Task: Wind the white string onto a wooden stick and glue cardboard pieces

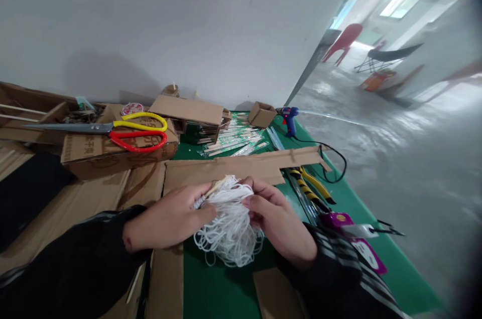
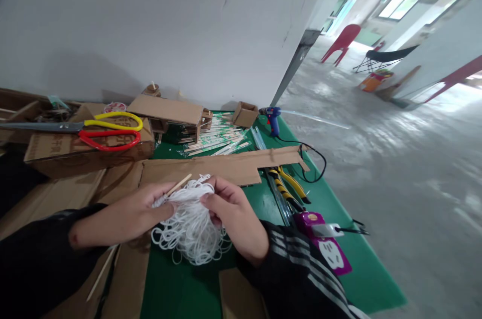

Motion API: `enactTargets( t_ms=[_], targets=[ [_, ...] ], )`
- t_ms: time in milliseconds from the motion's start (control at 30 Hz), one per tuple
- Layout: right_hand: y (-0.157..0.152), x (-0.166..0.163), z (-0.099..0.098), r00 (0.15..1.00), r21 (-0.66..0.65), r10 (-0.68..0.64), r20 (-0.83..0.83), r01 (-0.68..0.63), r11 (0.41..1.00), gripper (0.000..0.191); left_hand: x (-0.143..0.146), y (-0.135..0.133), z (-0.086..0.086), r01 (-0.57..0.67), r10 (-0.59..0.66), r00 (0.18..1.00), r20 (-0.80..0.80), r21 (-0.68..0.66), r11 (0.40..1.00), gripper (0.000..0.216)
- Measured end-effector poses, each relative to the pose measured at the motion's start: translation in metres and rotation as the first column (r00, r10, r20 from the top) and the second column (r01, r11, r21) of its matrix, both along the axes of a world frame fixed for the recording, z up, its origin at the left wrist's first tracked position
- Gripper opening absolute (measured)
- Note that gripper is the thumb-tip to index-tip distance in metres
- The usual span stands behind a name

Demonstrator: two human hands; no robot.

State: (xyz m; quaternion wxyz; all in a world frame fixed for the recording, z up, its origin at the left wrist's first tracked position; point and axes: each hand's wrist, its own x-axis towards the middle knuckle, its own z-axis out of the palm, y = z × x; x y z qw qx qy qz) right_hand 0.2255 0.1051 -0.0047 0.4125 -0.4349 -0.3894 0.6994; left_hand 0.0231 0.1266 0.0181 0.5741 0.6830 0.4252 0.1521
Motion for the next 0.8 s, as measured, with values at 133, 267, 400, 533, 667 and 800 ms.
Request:
enactTargets(
  t_ms=[133,267,400,533,667,800],
  targets=[
    [0.0,0.0,0.001,0.998,-0.024,0.037,-0.043,-0.038,0.999,0.013,0.001,0.001,-0.001,-0.007,0.008,0.999,0.042,-0.02,1.0,0.025],
    [0.002,0.001,0.005,0.997,0.025,0.073,-0.006,-0.073,0.997,0.018,-0.004,0.001,0.013,-0.061,0.067,0.996,0.056,-0.09,0.994,0.026],
    [0.004,0.002,0.006,0.997,0.019,0.061,0.043,-0.062,0.998,0.019,-0.015,0.001,0.032,-0.025,0.026,0.975,-0.219,0.008,1.0,0.025],
    [0.004,0.001,0.006,0.995,0.058,0.075,0.062,-0.079,0.995,0.02,-0.024,-0.003,0.039,0.158,0.008,0.888,-0.459,0.322,0.934,0.029],
    [0.002,-0.001,0.005,0.99,0.098,0.098,0.099,-0.107,0.989,0.02,-0.027,-0.011,0.036,0.305,-0.06,0.802,-0.595,0.321,0.897,0.044],
    [-0.001,-0.001,0.003,0.993,0.082,0.084,0.083,-0.091,0.993,0.021,-0.023,-0.011,0.034,0.286,-0.083,0.857,-0.508,0.337,0.897,0.043]
  ],
)
